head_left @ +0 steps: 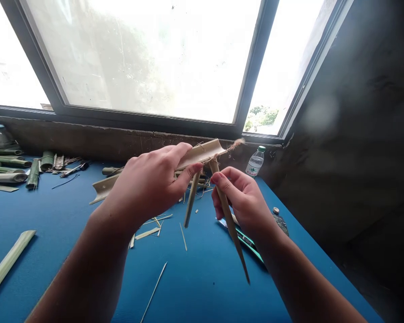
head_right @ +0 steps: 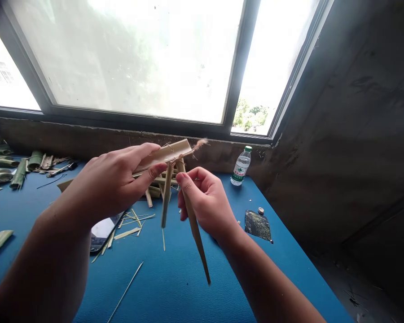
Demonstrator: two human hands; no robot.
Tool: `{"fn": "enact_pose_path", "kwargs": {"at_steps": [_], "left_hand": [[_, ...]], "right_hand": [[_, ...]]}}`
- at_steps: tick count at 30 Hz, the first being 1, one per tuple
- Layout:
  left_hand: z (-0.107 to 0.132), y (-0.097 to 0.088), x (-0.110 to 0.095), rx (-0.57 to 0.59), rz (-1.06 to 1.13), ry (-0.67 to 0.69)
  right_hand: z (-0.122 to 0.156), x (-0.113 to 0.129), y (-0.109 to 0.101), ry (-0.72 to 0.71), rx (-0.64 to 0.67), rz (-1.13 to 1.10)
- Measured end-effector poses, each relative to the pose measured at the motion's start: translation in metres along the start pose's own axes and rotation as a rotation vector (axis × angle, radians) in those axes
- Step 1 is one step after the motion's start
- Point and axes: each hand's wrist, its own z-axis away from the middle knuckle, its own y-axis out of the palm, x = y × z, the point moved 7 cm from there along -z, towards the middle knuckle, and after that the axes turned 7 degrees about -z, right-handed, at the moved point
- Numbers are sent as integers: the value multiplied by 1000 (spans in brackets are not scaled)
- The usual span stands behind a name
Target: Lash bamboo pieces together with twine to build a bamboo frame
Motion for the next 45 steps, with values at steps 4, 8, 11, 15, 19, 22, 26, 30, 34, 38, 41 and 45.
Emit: {"fn": "enact_pose_path", "kwargs": {"at_steps": [4,8,11,15,19,22,26,30,34,38,41,45], "left_hand": [[-2,10,1,110,142,41],[-4,12,5,133,192,43],[-3,10,9,145,229,51],[0,8,16,152,271,81],[3,1,11,70,228,152],[4,-4,3,6,227,192],[5,-6,-1,-30,213,220],[6,-8,1,-73,129,222],[3,-4,1,-71,89,220],[-4,11,-3,53,148,232],[-6,19,-1,151,194,195],[-5,12,3,78,171,192]], "right_hand": [[-2,-8,6,90,108,-244],[-3,-11,7,70,122,-240],[-8,-9,1,-40,95,-108],[-15,-3,-9,-170,113,29],[-15,6,-18,-186,151,61],[-12,-1,-18,-35,253,-80],[-5,-23,-7,275,459,-287],[-4,-24,-9,293,475,-289],[0,-17,-9,284,468,-301],[0,-8,-5,175,416,-247],[-5,3,-9,-57,254,-37],[-9,6,-10,-166,194,46]]}}
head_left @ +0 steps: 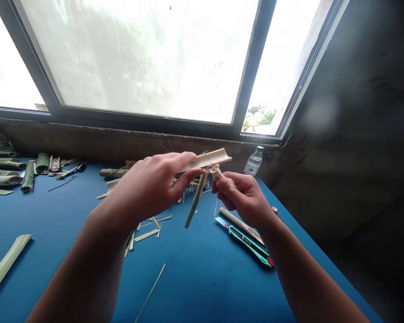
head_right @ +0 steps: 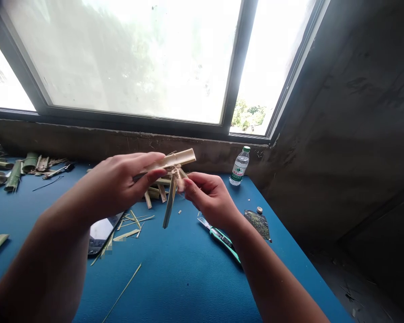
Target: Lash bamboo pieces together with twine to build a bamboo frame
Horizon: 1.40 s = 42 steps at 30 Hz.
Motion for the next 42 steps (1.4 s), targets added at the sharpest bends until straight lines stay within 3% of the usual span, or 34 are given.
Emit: {"fn": "enact_pose_path", "kwargs": {"at_steps": [8,13,16,20,23,25,28,33,35,37,40,42], "left_hand": [[6,-14,-11,-187,-142,33],[9,-16,-13,-142,-72,74],[9,-17,-12,-135,-55,80],[8,-15,-13,-129,4,81],[6,-9,-11,-75,46,72],[4,-7,-8,-39,84,55],[4,-10,-2,-28,105,40],[7,-27,14,-161,15,33],[8,-31,20,-171,-25,40],[9,-31,25,-142,-29,40],[10,-31,31,-124,-28,2],[11,-30,35,-113,-56,-43]], "right_hand": [[2,-5,-2,48,-5,-69],[2,-23,12,128,58,-182],[-1,-28,10,45,7,-158],[3,-20,-6,-175,-159,-53],[6,-16,-12,-226,-222,-11],[5,-17,-7,-170,-193,-28],[1,-25,11,7,-50,-97],[0,-38,23,220,76,-134],[-1,-36,17,223,85,-47],[-3,-30,4,194,51,177],[-5,-10,-20,65,-122,489],[-4,0,-29,2,-216,517]]}}
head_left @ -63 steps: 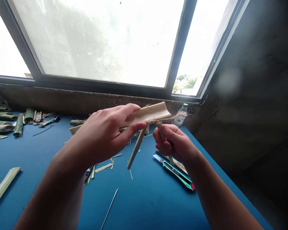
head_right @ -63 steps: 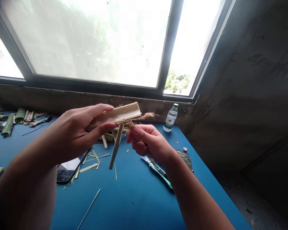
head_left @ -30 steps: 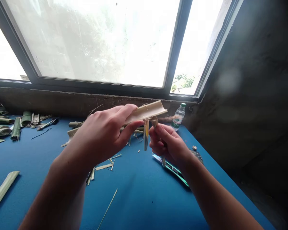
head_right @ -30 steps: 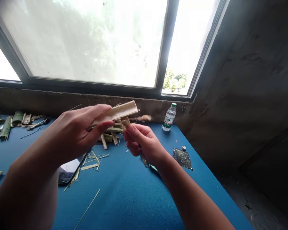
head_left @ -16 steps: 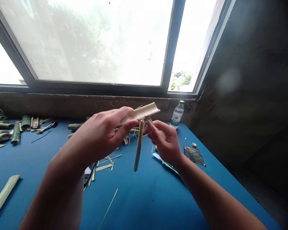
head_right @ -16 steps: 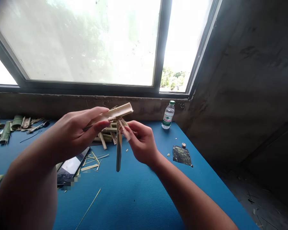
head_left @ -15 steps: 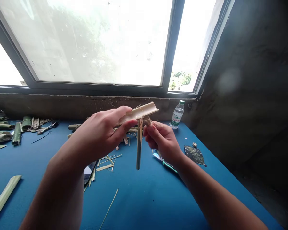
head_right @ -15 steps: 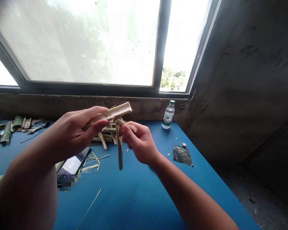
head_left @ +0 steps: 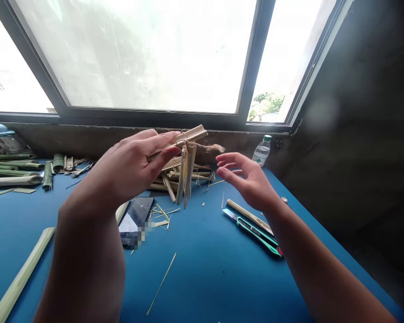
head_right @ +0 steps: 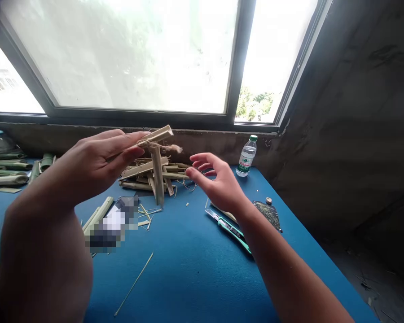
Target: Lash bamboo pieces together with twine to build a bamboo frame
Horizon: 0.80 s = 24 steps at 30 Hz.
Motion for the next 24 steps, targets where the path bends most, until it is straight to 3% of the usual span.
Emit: {"fn": "enact_pose_path", "kwargs": {"at_steps": [5,12,18,24], "left_hand": [[2,4,8,47,-125,-66],[3,9,12,120,14,-180],[4,7,16,106,-94,-239],[0,14,11,119,167,-123]], "right_hand": [[0,2,-10,-8,-97,48],[-1,3,-14,-46,-154,52],[2,11,-24,-87,-181,41],[0,16,-30,-129,-212,31]]}}
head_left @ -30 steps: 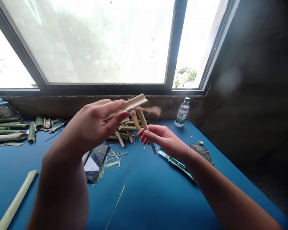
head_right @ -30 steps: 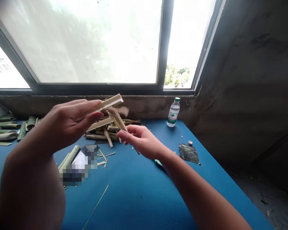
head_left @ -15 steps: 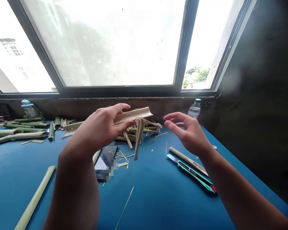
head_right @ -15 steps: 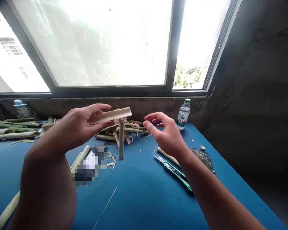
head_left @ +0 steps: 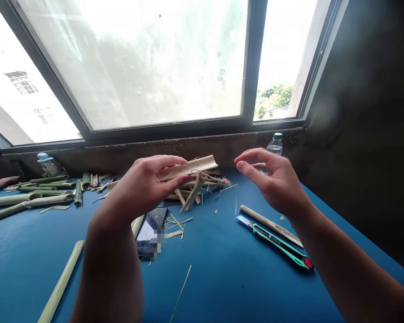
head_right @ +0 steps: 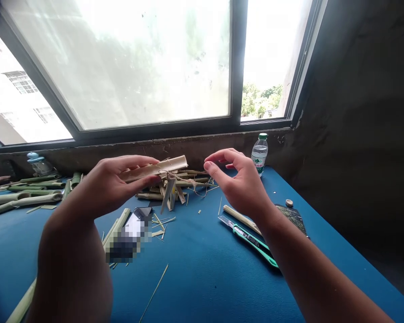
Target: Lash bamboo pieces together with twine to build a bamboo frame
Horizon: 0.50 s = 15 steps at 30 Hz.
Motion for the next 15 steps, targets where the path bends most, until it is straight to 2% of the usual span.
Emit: {"fn": "enact_pose_path", "kwargs": {"at_steps": [3,6,11,15], "left_hand": [[1,-7,8,-70,-170,-70],[3,-9,14,-62,-310,-149],[-1,8,-9,46,-95,5],[-5,18,-21,37,-97,52]], "right_hand": [[-1,1,0,1,6,-16],[-1,1,3,-8,28,-15],[4,6,18,-105,109,135],[12,18,25,-258,110,236]]}}
